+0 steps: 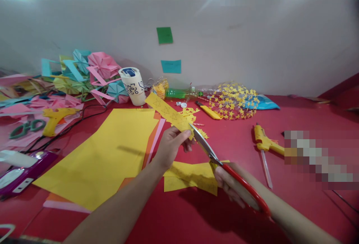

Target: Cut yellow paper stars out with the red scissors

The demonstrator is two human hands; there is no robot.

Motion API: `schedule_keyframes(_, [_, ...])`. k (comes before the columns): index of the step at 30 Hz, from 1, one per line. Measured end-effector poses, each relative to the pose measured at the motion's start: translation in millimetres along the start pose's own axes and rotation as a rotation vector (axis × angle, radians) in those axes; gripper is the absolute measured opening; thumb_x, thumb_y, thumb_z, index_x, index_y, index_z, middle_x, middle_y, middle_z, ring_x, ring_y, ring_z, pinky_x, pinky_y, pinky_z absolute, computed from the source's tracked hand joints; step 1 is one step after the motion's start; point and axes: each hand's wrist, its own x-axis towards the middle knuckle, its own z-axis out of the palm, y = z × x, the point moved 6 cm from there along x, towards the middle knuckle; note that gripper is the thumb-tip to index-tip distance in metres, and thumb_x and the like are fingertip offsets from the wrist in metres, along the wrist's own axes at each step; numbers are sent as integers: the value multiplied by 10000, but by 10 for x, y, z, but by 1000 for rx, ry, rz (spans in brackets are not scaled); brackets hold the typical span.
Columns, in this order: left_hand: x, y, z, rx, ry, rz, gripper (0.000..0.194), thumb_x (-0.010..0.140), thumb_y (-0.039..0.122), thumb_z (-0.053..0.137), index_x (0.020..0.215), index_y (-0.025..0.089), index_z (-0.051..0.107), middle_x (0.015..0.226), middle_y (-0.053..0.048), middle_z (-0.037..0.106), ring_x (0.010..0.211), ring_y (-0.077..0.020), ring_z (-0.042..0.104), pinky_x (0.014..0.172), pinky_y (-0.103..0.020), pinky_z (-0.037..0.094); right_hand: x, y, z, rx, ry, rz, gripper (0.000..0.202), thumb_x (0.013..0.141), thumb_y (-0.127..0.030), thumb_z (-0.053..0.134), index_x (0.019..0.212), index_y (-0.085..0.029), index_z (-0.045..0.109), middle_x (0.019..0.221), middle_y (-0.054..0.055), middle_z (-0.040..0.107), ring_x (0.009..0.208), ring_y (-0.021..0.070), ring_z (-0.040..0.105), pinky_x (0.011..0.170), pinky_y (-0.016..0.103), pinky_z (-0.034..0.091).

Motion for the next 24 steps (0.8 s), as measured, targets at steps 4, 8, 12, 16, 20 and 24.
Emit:
schedule_keyframes(4, [-2,1,-2,-5,-3,-1,118,788,257,585,790,151,639,613,-11,641,451,-89,531,455,-225,422,0,-2,-12,2,20,-15,489,787,-665,450,613,-215,374,409,-91,332,289,60,314,305,188,267])
schedule_keyframes(8, [-4,0,-14,15,18,-17,125,779,270,590,757,150,616,606,-10,638,445,-89,528,459,-228,429,7,-2,-20,4,12,-40,494,769,-654,501,593,-217,354,411,-89,337,289,60,332,300,184,273])
schedule_keyframes(12, [1,21,-15,14,23,-8,122,771,276,596,777,154,601,603,-2,628,450,-93,534,445,-224,429,71,107,-43,5,10,-36,530,784,-694,436,582,-215,335,378,-101,315,261,49,310,279,163,269])
schedule_keyframes(16, [15,58,-32,24,22,22,121,785,265,582,727,162,558,602,12,625,445,-81,535,439,-206,421,97,162,-92,-44,34,-61,548,798,-712,387,593,-206,341,390,-99,345,264,36,334,273,138,282])
schedule_keyframes(20, [34,96,-77,7,45,50,164,800,264,570,684,171,499,611,16,631,451,-74,533,442,-194,415,61,108,-119,-93,42,-61,550,795,-715,388,603,-200,361,399,-94,361,272,40,360,271,135,281])
schedule_keyframes(24, [34,127,-81,-13,44,62,158,819,284,563,720,172,511,621,18,624,461,-73,531,452,-192,408,55,66,-89,-86,31,-72,543,789,-712,402,604,-204,348,418,-96,350,280,32,336,274,134,271])
